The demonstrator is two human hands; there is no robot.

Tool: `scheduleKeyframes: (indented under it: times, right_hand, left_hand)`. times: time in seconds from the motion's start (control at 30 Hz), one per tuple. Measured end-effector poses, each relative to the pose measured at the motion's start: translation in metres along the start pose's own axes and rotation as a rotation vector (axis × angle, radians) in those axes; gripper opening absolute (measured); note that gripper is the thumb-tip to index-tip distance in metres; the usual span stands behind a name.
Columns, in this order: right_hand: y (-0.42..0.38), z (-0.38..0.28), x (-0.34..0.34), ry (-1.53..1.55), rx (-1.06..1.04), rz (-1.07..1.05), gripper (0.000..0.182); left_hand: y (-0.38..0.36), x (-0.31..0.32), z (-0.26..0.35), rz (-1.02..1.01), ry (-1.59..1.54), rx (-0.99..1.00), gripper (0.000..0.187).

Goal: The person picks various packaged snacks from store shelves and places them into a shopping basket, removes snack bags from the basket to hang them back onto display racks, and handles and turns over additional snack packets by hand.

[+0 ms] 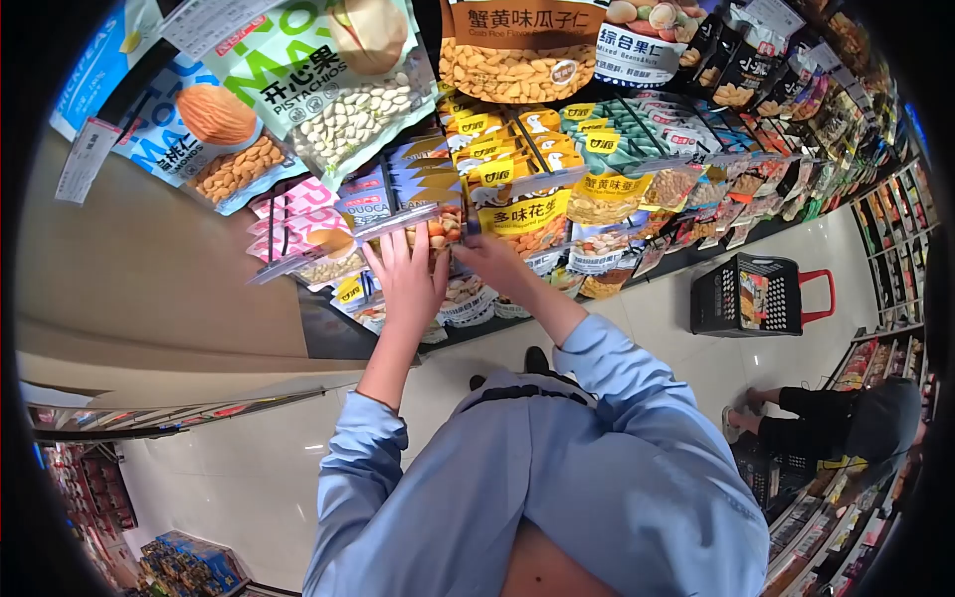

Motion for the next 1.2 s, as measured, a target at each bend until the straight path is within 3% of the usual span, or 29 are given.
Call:
scheduleKeyframes:
  times: [0.07, 0.13, 0.2, 0.23, 0.3, 0.33, 0.4, 0.43, 0.47, 0.5, 0.57, 0.63, 0.67, 0.7, 0.8, 0.83, 0.9, 0.97, 1.03, 1.1, 1.17, 1.2]
  right_hand:
    - [-0.022, 0.055, -0.016, -0.078, -0.077, 0.083, 0.048]
    - [-0.055, 0.127, -0.042, -0.234, 0.19, 0.062, 0.052]
    - [-0.085, 0.229, -0.079, -0.367, 0.442, -0.126, 0.058]
    - [-0.113, 0.246, -0.102, -0.511, 0.545, -0.117, 0.053]
    - [-0.159, 0.315, -0.159, -0.729, 0.614, 0.022, 0.054]
    - [-0.18, 0.369, -0.192, -0.798, 0.661, 0.094, 0.054]
    - [-0.231, 0.457, -0.265, -0.853, 0.827, 0.19, 0.053]
    - [-0.26, 0.482, -0.299, -0.858, 0.922, 0.25, 0.053]
    - [-0.284, 0.493, -0.332, -0.849, 1.022, 0.242, 0.055]
    - [-0.303, 0.5, -0.363, -0.824, 1.062, 0.272, 0.055]
    - [-0.315, 0.494, -0.425, -0.765, 1.156, 0.271, 0.054]
    - [-0.303, 0.545, -0.504, -0.814, 0.965, 0.315, 0.051]
    - [-0.298, 0.569, -0.544, -0.79, 0.927, 0.411, 0.048]
    - [-0.299, 0.547, -0.574, -0.691, 0.962, 0.508, 0.042]
    - [-0.269, 0.606, -0.68, -0.743, 0.838, 0.632, 0.041]
    - [-0.263, 0.619, -0.707, -0.743, 0.783, 0.651, 0.04]
    - [-0.267, 0.666, -0.752, -0.725, 0.751, 0.633, 0.039]
    - [-0.259, 0.737, -0.804, -0.702, 0.754, 0.583, 0.039]
    - [-0.269, 0.712, -0.836, -0.65, 0.781, 0.733, 0.039]
    - [-0.262, 0.792, -0.887, -0.586, 0.814, 0.67, 0.044]
    - [-0.259, 0.78, -0.897, -0.482, 0.819, 0.787, 0.052]
    - [-0.254, 0.781, -0.891, -0.391, 0.759, 0.731, 0.058]
  left_hand:
    - [-0.027, 0.018, 0.011, -0.03, -0.085, -0.02, 0.069]
    - [-0.073, 0.04, 0.03, -0.124, -0.161, -0.039, 0.069]
    - [-0.126, 0.067, 0.052, -0.246, -0.245, -0.065, 0.067]
    - [-0.159, 0.083, 0.064, -0.322, -0.292, -0.083, 0.066]
    - [-0.238, 0.127, 0.082, -0.56, -0.403, -0.302, 0.062]
    - [-0.274, 0.146, 0.09, -0.8, -0.453, -0.433, 0.061]
    - [-0.364, 0.189, 0.099, -1.066, -0.545, -0.603, 0.068]
    - [-0.399, 0.199, 0.101, -1.165, -0.609, -0.719, 0.066]
    - [-0.456, 0.224, 0.094, -1.167, -0.75, -0.81, 0.065]
    - [-0.47, 0.213, 0.1, -1.11, -0.7, -0.84, 0.058]
    - [-0.529, 0.23, 0.102, -1.26, -0.397, -0.674, 0.051]
    - [-0.497, 0.217, 0.122, -1.239, -0.364, -0.644, 0.044]
    - [-0.474, 0.208, 0.143, -1.108, -0.366, -0.748, 0.044]
    - [-0.457, 0.209, 0.166, -0.971, -0.363, -0.853, 0.044]
    - [-0.424, 0.25, 0.252, -0.802, -0.268, -1.078, 0.044]
    - [-0.406, 0.256, 0.295, -0.798, -0.261, -1.143, 0.044]
    - [-0.378, 0.27, 0.384, -0.987, -0.301, -1.063, 0.044]
    - [-0.309, 0.249, 0.467, -1.317, -0.282, -0.833, 0.041]
    - [-0.325, 0.236, 0.493, -1.206, -0.351, -0.97, 0.041]
    - [-0.335, 0.21, 0.507, -1.082, -0.384, -1.102, 0.042]
    - [-0.36, 0.182, 0.511, -1.084, -0.305, -1.113, 0.042]
    - [-0.367, 0.167, 0.514, -1.1, -0.274, -1.134, 0.041]
Point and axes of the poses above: each hand's wrist, its own y-axis towards the middle knuckle, its own x-axis out of the palm, z = x × y, the point moved 5 cm from there along y, towards the middle knuckle, and after that the axes turned 14 degrees about x, right-handed, at the moved point
